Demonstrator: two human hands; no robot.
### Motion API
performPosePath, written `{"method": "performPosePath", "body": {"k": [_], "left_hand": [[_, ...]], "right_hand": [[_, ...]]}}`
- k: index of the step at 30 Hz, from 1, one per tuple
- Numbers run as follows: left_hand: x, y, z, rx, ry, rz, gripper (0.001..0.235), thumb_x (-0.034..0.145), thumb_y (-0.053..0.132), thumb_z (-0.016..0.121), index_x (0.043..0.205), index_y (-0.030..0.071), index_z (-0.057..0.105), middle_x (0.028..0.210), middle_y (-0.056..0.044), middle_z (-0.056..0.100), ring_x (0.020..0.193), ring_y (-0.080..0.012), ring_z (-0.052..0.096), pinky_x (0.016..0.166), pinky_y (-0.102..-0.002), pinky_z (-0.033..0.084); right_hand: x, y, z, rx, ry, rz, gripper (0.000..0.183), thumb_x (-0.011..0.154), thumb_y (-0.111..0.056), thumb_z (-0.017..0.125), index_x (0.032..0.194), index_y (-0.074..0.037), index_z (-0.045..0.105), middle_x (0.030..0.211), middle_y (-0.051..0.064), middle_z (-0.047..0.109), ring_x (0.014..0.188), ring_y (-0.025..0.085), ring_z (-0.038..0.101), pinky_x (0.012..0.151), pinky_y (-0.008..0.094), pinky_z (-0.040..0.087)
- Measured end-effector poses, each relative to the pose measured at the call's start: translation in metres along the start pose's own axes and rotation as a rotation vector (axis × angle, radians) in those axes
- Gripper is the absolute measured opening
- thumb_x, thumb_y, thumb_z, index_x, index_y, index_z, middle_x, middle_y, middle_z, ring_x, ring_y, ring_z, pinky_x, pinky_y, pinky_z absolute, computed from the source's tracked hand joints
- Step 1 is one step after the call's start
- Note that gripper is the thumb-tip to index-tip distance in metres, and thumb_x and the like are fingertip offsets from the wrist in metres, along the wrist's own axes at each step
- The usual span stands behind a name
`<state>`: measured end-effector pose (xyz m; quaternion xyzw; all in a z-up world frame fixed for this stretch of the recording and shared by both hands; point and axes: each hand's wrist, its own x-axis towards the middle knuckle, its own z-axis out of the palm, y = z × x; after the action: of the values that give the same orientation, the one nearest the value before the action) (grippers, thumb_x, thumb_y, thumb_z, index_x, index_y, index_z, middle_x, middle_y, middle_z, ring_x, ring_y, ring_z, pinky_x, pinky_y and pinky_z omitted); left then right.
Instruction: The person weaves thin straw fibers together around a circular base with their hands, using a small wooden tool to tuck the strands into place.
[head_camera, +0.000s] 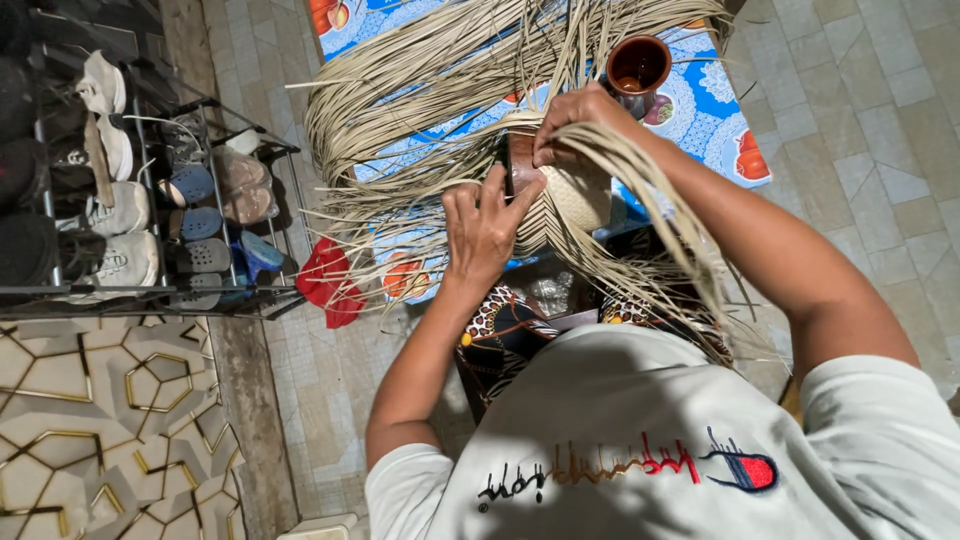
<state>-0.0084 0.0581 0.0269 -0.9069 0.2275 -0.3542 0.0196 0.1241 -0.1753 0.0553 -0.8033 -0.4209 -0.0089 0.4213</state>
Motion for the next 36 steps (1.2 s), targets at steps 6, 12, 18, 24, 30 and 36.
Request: {"method": "performPosePath", "body": {"k": [6, 12, 18, 24, 30, 36], "left_hand": [[0.011, 0.014, -0.028, 0.055, -0.147, 0.209, 0.057, 0.096, -0.009, 0.057, 0.151, 0.008, 0.056, 0.155, -0.01, 0.044, 0.085, -0.0183, 0.049, 0.069, -0.032, 0.042], [0.04, -0.014, -0.038, -0.039, -0.317, 0.554, 0.053, 0.096, 0.002, 0.059, 0.148, -0.004, 0.052, 0.153, -0.02, 0.053, 0.141, -0.037, 0.049, 0.122, -0.053, 0.033], [0.047, -0.019, -0.034, -0.278, -0.199, 0.5, 0.046, 0.091, -0.013, 0.062, 0.136, -0.007, 0.06, 0.135, -0.026, 0.067, 0.125, -0.0388, 0.065, 0.12, -0.052, 0.039], [0.048, -0.009, -0.022, -0.374, 0.207, 0.366, 0.032, 0.106, 0.005, 0.043, 0.123, -0.002, 0.069, 0.108, -0.018, 0.07, 0.1, -0.0314, 0.066, 0.109, -0.049, 0.051], [0.052, -0.002, -0.028, -0.362, 0.209, 0.357, 0.026, 0.104, 0.009, 0.052, 0.118, -0.001, 0.072, 0.11, -0.018, 0.071, 0.104, -0.0333, 0.064, 0.112, -0.054, 0.046], [0.05, -0.001, -0.03, -0.32, 0.209, 0.392, 0.028, 0.102, 0.003, 0.047, 0.117, -0.001, 0.07, 0.118, -0.018, 0.067, 0.111, -0.0377, 0.062, 0.11, -0.056, 0.047]], "right_hand": [[0.015, 0.004, -0.007, 0.186, -0.186, 0.207, 0.016, 0.088, -0.027, 0.083, 0.098, -0.015, 0.078, 0.092, 0.003, 0.076, 0.079, 0.015, 0.072, 0.081, 0.029, 0.055], [0.017, 0.03, 0.001, 0.217, -0.277, 0.221, 0.014, 0.096, -0.028, 0.074, 0.1, -0.015, 0.075, 0.091, 0.004, 0.075, 0.076, 0.016, 0.071, 0.079, 0.03, 0.058], [0.006, 0.049, 0.034, -0.304, 0.014, 0.203, 0.016, 0.096, -0.049, 0.08, 0.088, -0.036, 0.076, 0.062, -0.017, 0.063, 0.063, -0.003, 0.059, 0.075, 0.018, 0.038], [-0.075, -0.046, 0.012, -0.376, 0.211, -0.148, 0.02, 0.088, -0.035, 0.079, 0.102, -0.02, 0.079, 0.116, 0.007, 0.069, 0.119, 0.033, 0.055, 0.116, 0.055, 0.032], [-0.067, -0.035, 0.008, -0.529, 0.388, -0.446, 0.017, 0.098, -0.027, 0.07, 0.09, -0.013, 0.076, 0.105, 0.003, 0.074, 0.096, 0.021, 0.065, 0.112, 0.052, 0.043], [-0.008, -0.035, -0.011, -0.273, 0.165, -0.332, 0.013, 0.099, -0.024, 0.068, 0.096, -0.012, 0.071, 0.088, 0.0, 0.066, 0.086, 0.022, 0.059, 0.1, 0.044, 0.042]]}}
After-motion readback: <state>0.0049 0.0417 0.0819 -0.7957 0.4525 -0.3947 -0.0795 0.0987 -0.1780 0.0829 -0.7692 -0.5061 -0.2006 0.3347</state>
